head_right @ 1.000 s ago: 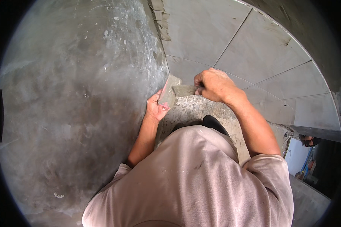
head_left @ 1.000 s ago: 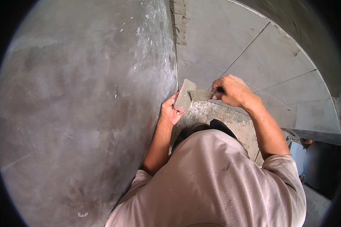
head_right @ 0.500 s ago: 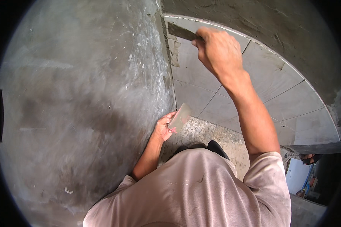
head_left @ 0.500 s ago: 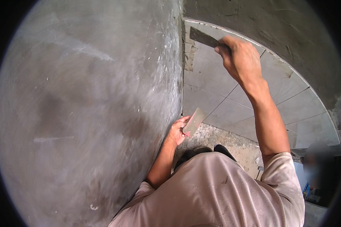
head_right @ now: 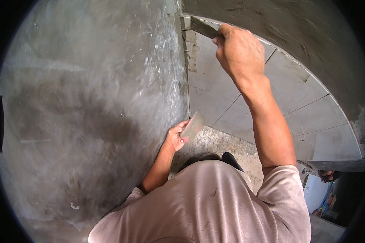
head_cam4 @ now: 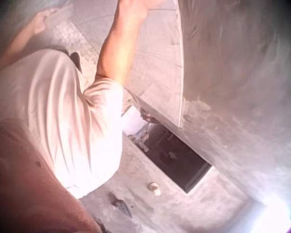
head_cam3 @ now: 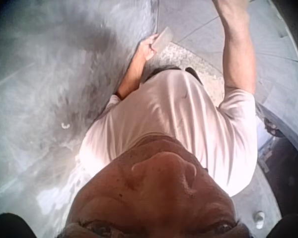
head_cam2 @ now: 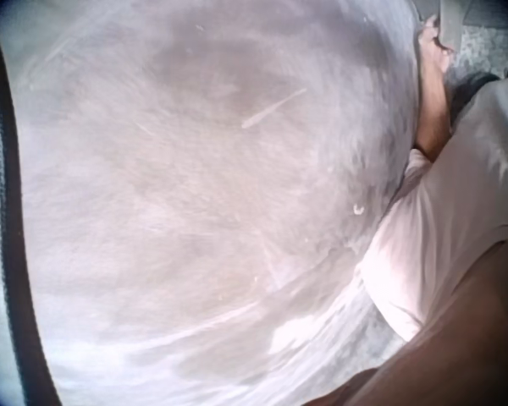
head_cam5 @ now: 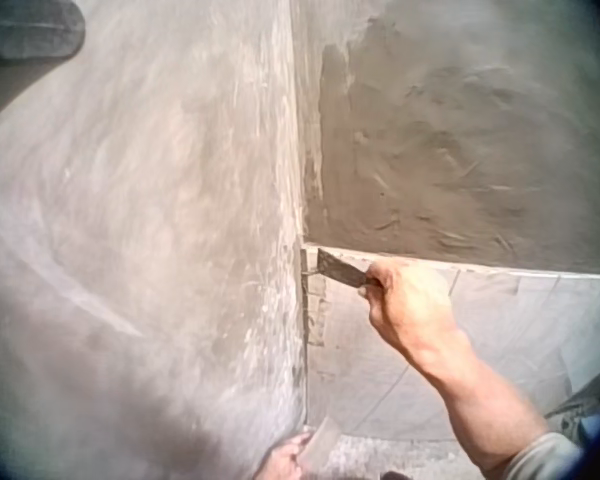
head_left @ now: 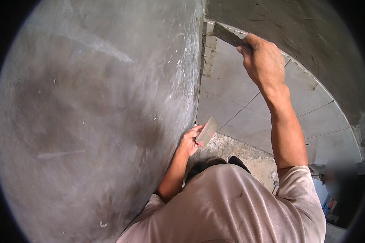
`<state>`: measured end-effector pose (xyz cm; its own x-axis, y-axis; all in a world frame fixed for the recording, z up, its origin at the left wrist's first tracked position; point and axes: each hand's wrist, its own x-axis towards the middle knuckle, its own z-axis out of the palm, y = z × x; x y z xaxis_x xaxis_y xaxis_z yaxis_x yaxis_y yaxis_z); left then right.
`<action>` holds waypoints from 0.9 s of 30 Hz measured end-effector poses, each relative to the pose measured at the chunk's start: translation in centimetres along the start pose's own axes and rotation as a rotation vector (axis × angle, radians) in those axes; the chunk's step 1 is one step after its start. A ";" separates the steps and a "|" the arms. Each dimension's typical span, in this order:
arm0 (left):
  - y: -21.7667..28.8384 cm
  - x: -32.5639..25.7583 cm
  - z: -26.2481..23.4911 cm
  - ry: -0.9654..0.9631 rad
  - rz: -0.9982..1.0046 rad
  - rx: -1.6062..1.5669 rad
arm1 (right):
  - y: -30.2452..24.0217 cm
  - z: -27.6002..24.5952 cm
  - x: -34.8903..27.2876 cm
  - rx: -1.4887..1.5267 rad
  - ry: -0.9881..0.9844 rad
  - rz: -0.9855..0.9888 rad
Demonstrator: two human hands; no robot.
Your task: The person smooths plaster onto the upper wall using a hand float, then scrapes excess plaster along the tile edges and corner seams with a putty knife.
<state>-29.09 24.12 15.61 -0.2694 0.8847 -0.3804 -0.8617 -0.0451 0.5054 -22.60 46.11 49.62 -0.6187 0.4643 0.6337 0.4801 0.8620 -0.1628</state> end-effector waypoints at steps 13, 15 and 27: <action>-0.4 2.3 -3.8 -0.248 0.058 -0.326 | 4.1 -0.8 -10.9 0.286 -0.712 0.139; -0.2 2.3 -3.9 -0.315 0.026 -0.348 | 4.1 -0.1 -12.5 0.315 -0.911 0.158; -0.1 -0.1 -0.6 -0.056 0.066 -0.078 | 2.2 2.4 -12.0 0.018 -0.463 0.015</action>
<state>-29.21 23.77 15.16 -0.3042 0.9029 -0.3036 -0.8744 -0.1383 0.4651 -15.61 42.86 39.81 -0.8265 0.5148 0.2278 0.4824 0.8562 -0.1850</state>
